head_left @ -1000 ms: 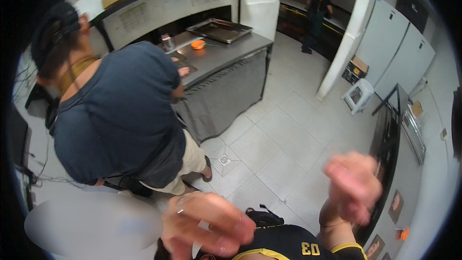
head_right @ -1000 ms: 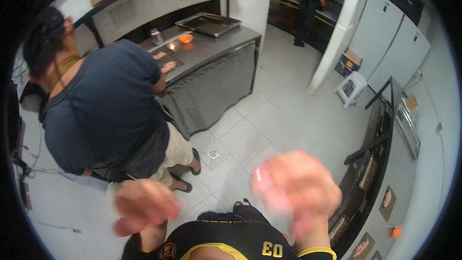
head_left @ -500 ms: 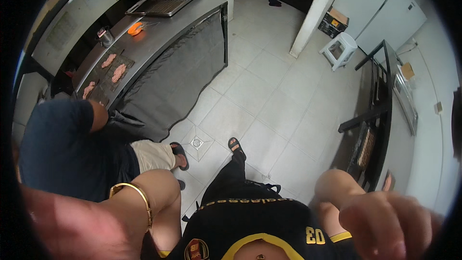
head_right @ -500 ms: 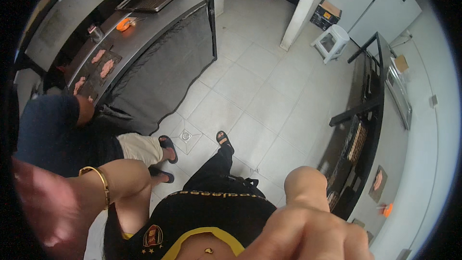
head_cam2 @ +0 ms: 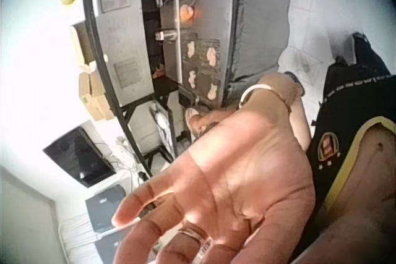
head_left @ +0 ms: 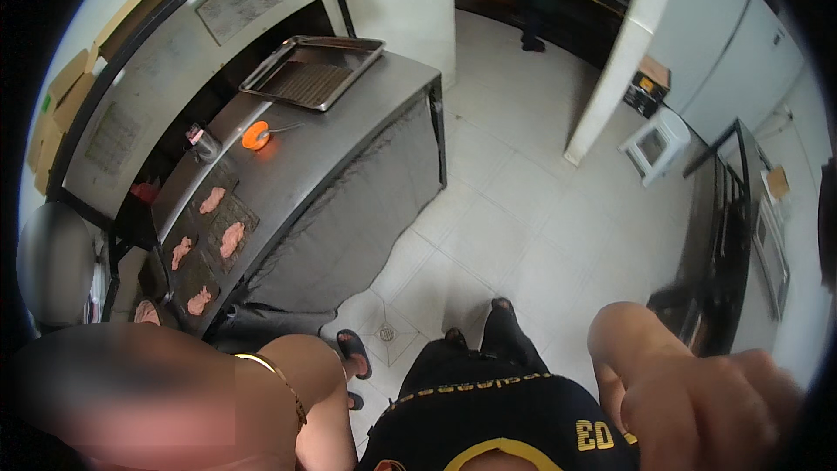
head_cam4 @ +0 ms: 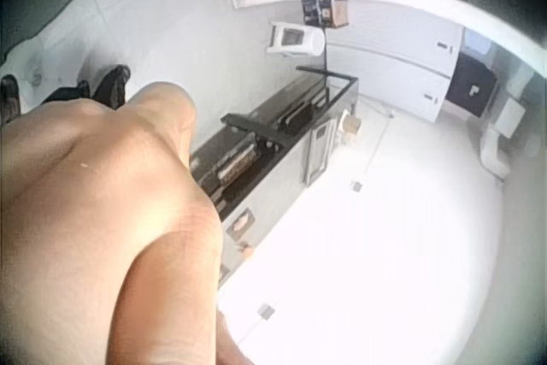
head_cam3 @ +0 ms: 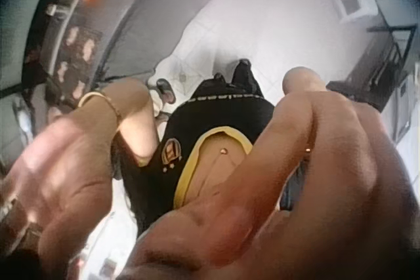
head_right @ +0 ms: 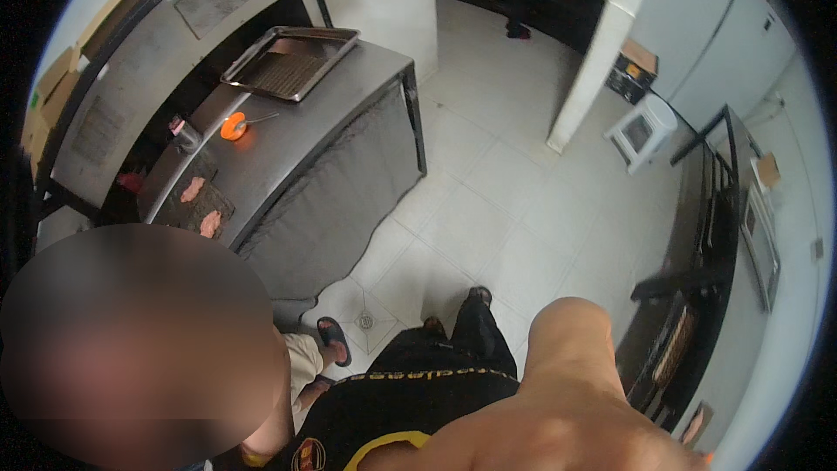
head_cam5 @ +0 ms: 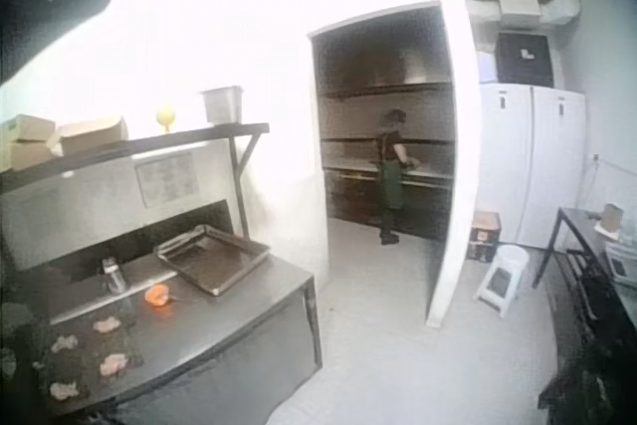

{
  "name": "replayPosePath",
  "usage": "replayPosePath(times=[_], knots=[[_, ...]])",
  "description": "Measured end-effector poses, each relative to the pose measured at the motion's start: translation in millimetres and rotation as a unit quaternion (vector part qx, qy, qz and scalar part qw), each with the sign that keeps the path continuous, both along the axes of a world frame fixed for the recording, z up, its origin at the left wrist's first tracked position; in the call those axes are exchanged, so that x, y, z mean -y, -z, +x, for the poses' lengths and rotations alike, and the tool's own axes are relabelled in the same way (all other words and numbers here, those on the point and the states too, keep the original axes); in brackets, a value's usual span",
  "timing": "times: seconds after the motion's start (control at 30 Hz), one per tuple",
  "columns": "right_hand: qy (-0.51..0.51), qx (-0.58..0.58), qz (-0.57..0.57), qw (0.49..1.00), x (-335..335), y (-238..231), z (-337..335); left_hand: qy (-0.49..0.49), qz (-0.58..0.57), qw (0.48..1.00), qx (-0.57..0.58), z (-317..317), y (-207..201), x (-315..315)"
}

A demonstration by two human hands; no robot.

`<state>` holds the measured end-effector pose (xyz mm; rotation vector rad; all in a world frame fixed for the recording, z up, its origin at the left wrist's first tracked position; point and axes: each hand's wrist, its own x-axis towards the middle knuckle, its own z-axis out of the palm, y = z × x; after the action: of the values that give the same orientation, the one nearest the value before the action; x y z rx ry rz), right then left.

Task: The person spreads minced meat onto sheets of seaweed using a spoon and their hands. They then roll the seaweed with the meat into cylindrical shapes and place them on a tray.

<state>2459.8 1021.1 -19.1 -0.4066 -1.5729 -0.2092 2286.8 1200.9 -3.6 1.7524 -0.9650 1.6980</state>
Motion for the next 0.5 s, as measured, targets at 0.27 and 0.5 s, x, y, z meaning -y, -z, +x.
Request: replayPosePath(times=[0.27,0.5], knots=[[-0.063,0.047,0.056,0.995,-78.0,6.1,122.6,-0.103,0.026,0.994,0.01,86.9,2.8,-50.0],[-0.116,0.121,0.143,0.975,-137.9,-8.7,220.8,-0.222,0.039,0.974,0.029,145.2,-8.2,-76.2]])
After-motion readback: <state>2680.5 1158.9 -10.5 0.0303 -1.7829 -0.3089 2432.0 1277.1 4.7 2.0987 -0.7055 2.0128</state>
